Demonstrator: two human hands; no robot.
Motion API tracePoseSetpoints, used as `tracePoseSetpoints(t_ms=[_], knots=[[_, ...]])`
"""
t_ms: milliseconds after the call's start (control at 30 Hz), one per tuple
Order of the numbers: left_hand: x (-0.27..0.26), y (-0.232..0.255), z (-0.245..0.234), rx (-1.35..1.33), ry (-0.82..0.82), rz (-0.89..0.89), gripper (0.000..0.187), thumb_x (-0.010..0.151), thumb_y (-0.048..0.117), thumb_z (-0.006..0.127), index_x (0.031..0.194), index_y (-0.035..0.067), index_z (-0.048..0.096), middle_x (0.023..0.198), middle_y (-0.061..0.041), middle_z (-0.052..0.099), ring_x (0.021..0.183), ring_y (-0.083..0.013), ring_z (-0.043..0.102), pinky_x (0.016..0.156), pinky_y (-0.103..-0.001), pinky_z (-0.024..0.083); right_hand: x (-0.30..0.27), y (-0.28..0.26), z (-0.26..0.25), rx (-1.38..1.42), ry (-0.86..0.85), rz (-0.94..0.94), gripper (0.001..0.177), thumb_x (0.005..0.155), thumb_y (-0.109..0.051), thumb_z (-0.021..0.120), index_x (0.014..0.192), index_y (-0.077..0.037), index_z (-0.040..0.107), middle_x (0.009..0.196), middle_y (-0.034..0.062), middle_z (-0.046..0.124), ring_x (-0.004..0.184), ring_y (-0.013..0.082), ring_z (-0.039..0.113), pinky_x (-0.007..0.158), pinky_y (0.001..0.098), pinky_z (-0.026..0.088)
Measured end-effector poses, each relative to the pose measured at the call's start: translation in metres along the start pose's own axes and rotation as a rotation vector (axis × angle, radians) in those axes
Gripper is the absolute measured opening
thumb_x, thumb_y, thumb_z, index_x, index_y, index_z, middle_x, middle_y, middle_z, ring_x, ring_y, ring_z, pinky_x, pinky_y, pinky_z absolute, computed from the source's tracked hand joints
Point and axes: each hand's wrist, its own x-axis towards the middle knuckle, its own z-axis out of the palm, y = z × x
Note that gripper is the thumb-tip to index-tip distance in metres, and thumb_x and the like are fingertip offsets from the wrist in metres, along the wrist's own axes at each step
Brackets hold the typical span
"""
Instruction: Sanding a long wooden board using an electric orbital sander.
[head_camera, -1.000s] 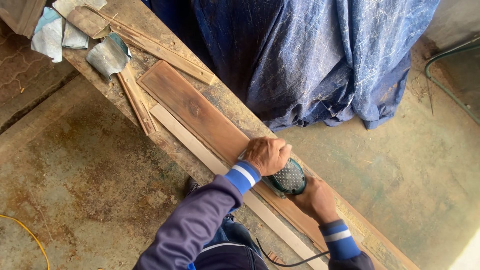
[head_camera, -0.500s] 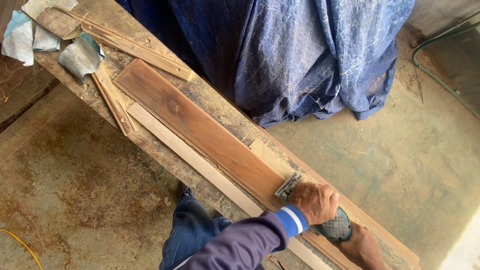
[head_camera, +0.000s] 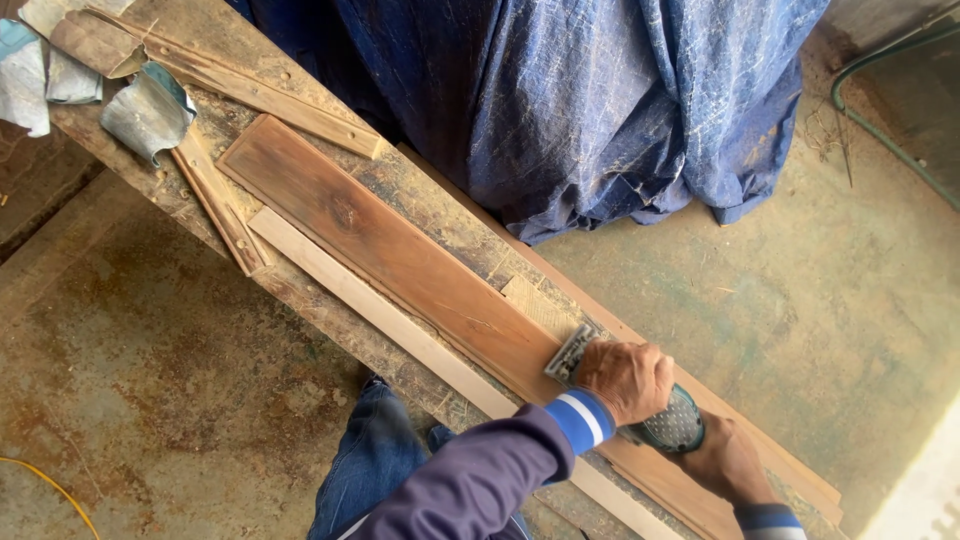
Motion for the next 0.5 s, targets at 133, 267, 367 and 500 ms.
tracePoseSetpoints(t_ms=[133, 267, 367, 500], knots=[[0.009, -0.014, -0.041, 0.009, -0.048, -0.055, 0.044, 0.102, 0.032, 0.044, 0.07, 0.011, 0.064, 0.059, -0.014, 0.067, 0.049, -0.0271, 0.063, 0.062, -0.046, 0.048, 0.007, -0.045, -0.011, 0.028, 0.023, -0.072, 0.051, 0.062, -0.037, 0.092, 0.098, -0.005, 0.075, 0.086, 0.0151, 0.081, 0.075, 0.0263, 0.081, 0.075, 0.0392, 0.064], [0.015, -0.038, -0.073, 0.052, 0.062, -0.027, 0.044, 0.102, 0.032, 0.045, 0.071, 0.01, 0.065, 0.063, -0.016, 0.068, 0.052, -0.0277, 0.065, 0.059, -0.046, 0.051, 0.017, -0.092, -0.019, 0.033, 0.041, -0.154, 0.052, 0.064, -0.038, 0.091, 0.1, -0.004, 0.074, 0.086, 0.0156, 0.08, 0.075, 0.0269, 0.08, 0.075, 0.0394, 0.064], [0.02, -0.05, -0.103, 0.063, 0.103, -0.036, 0.042, 0.102, 0.033, 0.047, 0.073, 0.009, 0.066, 0.064, -0.017, 0.068, 0.054, -0.028, 0.067, 0.058, -0.044, 0.054, 0.025, -0.124, -0.025, 0.011, 0.039, -0.192, 0.055, 0.065, -0.04, 0.09, 0.103, -0.005, 0.073, 0.086, 0.0152, 0.08, 0.074, 0.0272, 0.08, 0.075, 0.0388, 0.064], [0.023, -0.064, -0.139, 0.142, 0.13, -0.06, 0.041, 0.1, 0.034, 0.05, 0.072, 0.008, 0.067, 0.063, -0.02, 0.069, 0.056, -0.0329, 0.07, 0.062, -0.048, 0.055, 0.023, -0.175, -0.042, -0.038, 0.09, -0.263, 0.057, 0.064, -0.044, 0.09, 0.105, -0.007, 0.074, 0.088, 0.0165, 0.078, 0.079, 0.0312, 0.078, 0.077, 0.0417, 0.062]])
